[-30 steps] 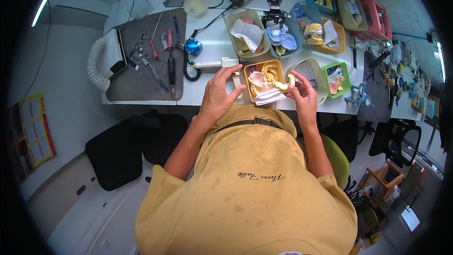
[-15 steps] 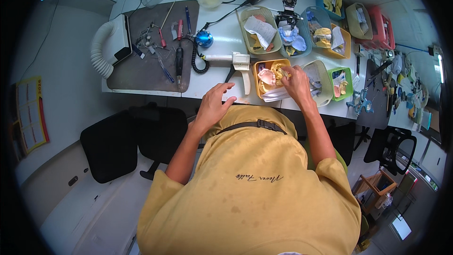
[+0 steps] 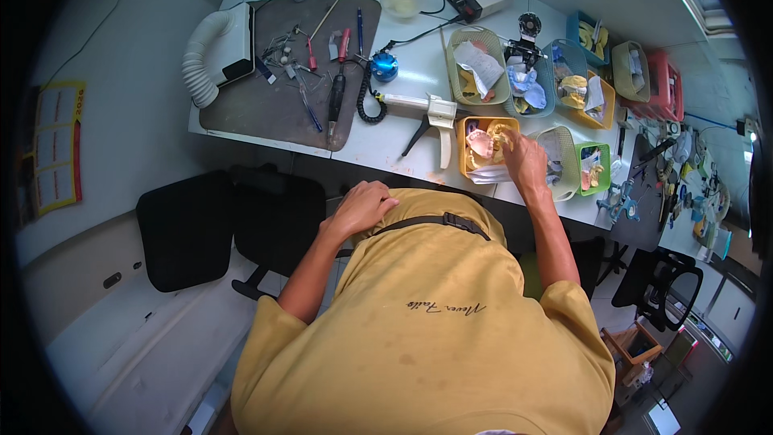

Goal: The person scrubs a yellow dental appliance with a toothbrush under running water in a sink, then rinses it. They move to a workbench, wipe the appliance with a tissue, and place it into a container. The person then handles several other dental appliances and papers, organizing them into trays.

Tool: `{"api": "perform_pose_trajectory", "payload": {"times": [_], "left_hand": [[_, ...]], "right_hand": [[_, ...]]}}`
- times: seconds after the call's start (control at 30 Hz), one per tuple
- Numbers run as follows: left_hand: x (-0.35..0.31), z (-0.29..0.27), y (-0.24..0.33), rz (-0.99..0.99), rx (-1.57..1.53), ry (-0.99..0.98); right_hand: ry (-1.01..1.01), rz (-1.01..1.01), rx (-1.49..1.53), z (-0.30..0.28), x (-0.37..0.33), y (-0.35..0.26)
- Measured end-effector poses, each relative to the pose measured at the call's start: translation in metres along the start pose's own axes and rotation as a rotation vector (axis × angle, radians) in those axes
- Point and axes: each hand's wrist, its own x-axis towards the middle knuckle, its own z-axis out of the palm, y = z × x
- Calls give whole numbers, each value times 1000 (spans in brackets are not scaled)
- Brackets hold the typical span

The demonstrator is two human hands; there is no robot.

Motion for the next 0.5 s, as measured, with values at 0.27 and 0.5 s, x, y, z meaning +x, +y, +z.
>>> {"api": "perform_pose_trajectory", "payload": {"times": [0.27, 0.5], "left_hand": [[-18, -14, -18, -118, -53, -15], [-41, -5, -33, -83, -122, 77]], "right_hand": [[213, -47, 246, -33, 45, -20], [269, -235, 140, -5, 105, -47]]}}
